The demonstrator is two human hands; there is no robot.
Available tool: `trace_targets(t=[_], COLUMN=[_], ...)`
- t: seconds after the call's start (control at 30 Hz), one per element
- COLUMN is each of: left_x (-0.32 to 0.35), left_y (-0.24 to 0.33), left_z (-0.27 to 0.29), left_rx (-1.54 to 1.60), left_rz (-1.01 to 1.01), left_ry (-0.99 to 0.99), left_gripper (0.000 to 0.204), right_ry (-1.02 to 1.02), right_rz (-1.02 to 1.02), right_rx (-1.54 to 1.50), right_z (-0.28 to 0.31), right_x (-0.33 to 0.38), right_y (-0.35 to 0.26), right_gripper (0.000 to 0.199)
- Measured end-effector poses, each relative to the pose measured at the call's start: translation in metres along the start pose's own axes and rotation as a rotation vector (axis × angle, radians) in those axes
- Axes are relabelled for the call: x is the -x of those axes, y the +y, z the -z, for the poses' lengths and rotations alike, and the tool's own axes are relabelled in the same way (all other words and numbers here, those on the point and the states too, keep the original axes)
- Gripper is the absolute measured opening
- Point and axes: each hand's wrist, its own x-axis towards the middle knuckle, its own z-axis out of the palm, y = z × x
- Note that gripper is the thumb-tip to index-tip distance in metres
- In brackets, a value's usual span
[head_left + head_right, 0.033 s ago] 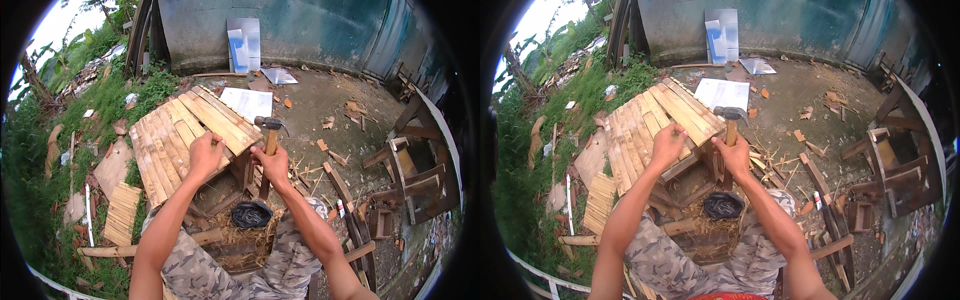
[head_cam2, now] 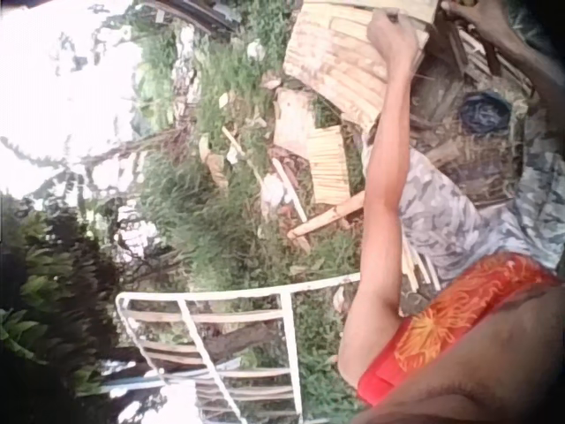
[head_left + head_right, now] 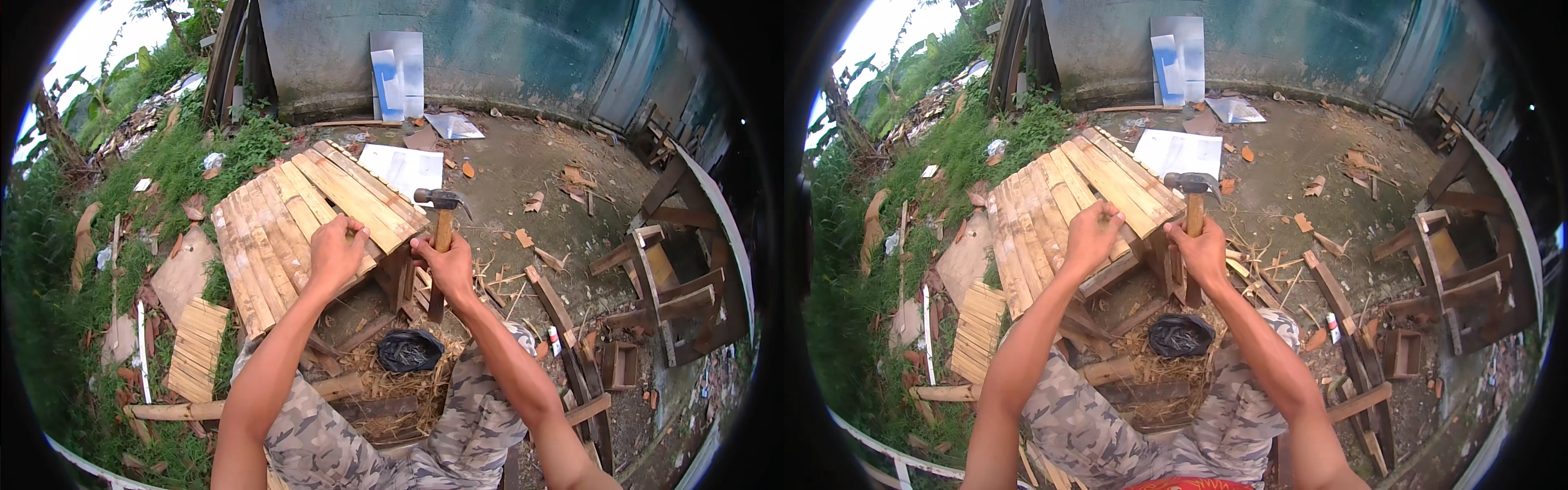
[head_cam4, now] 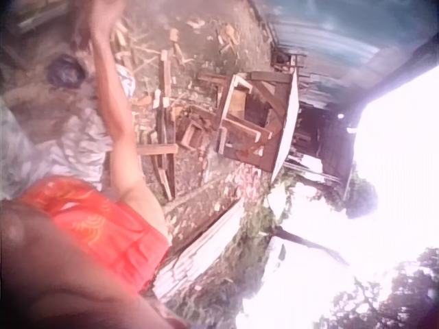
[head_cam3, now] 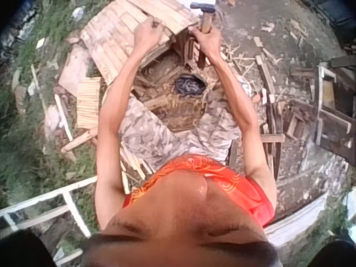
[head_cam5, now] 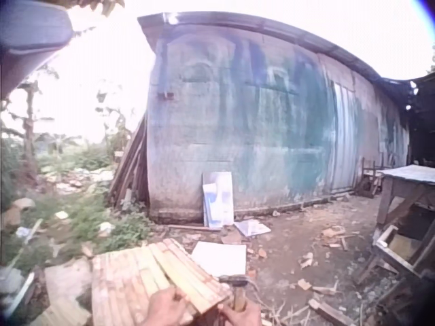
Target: The person sits on the ground and uses a machete to split and trim thin wooden strips. They then place the strips onto a small wooden frame and use a hammer to secure them, building up the surface of the structure.
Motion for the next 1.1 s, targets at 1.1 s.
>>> trace_targets(t=[1.1], left_x=[-0.025], left_y=[0.024], left_z=[0.007], left_rx=[0.197], left_rz=[0.092], left_ry=[-0.088], left_gripper=[0.017], right_ry=[-0.040], right_rz=[-0.037], right_rx=[0.209], right_z=[-0.007], right_x=[-0.059], right_y=[-0.030], right_gripper=[0.016])
